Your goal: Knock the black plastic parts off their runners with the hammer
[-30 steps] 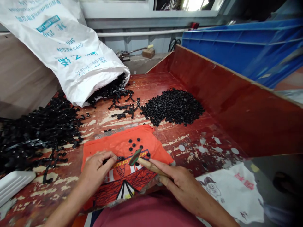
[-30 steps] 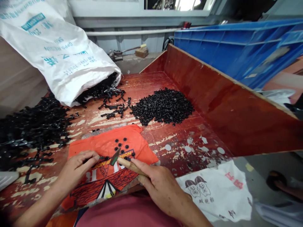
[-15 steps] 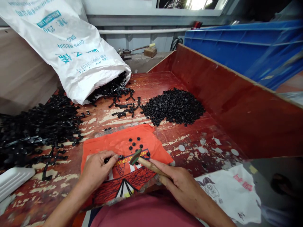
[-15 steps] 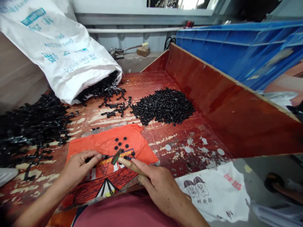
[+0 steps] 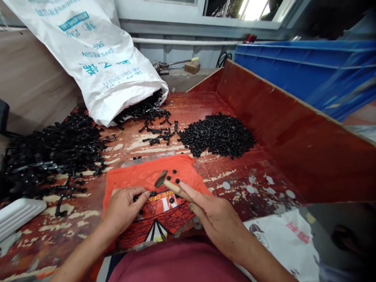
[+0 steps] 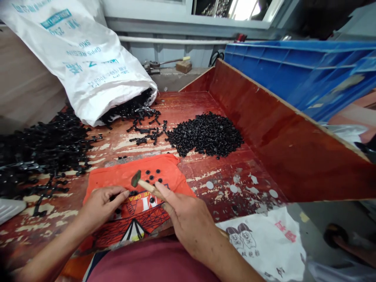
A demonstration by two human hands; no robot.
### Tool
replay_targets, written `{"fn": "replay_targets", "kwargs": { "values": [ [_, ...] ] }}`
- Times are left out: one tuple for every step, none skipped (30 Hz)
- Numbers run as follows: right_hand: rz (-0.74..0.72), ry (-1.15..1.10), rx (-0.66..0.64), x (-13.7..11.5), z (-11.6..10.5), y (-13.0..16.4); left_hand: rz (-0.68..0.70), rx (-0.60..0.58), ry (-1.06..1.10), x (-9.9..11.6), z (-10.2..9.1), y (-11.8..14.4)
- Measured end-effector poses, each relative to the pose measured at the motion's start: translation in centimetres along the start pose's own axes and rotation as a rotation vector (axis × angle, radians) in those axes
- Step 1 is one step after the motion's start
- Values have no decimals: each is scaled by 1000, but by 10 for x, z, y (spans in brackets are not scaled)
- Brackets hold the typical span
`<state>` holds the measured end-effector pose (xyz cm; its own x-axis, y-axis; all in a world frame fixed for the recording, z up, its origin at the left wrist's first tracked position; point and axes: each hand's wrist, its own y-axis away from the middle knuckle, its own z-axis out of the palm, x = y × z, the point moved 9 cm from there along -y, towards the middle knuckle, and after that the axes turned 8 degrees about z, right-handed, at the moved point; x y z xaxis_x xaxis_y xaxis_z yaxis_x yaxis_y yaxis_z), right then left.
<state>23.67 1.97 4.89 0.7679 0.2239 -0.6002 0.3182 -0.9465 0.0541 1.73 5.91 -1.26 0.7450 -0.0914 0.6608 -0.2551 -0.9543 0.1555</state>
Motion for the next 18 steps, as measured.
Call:
{"fn": "replay_targets", "kwargs": {
  "values": [
    [2, 8, -1, 0, 0, -1, 12, 5, -34, 2, 0, 0],
    [6, 14, -2, 0, 0, -1, 20, 14, -58, 4, -1, 1],
    [8, 18, -6, 0, 1, -1, 25, 24, -72, 5, -1, 1],
    [7, 20, -13, 0, 2, -1, 28, 35, -80, 5, -2, 2],
    [6, 21, -21, -1, 3, -1, 33, 41, -84, 6, -1, 2],
    [4, 21, -28, -1, 5, -1, 37, 43, -87, 6, -1, 3],
    [1, 20, -35, -1, 6, -1, 40, 44, -90, 5, -1, 3],
    [0, 20, -39, -2, 6, 0, 42, 44, -90, 5, 0, 4],
    [0, 20, -41, -3, 6, 0, 42, 44, -89, 4, 0, 4],
    [1, 21, -40, -3, 5, 0, 42, 42, -84, 4, 0, 4],
    [4, 22, -36, -4, 3, 0, 41, 40, -75, 3, 0, 4],
    [6, 23, -32, -5, 0, 0, 38, 37, -58, 3, 0, 4],
    [11, 24, -26, -6, -2, -1, 33, 35, -30, 1, 1, 5],
    [18, 23, -22, -6, -4, -1, 23, 36, 11, 0, 1, 5],
    [27, 21, -19, -5, -5, -1, 7, 42, 66, -3, 1, 5],
    [39, 18, -18, -3, -6, -1, -14, 50, 128, -6, 2, 6],
    [52, 12, -20, -1, -6, -1, -36, 61, 190, -10, 2, 7],
    [65, 3, -25, 2, -4, -1, -55, 72, 239, -13, 3, 8]
  ]
}}
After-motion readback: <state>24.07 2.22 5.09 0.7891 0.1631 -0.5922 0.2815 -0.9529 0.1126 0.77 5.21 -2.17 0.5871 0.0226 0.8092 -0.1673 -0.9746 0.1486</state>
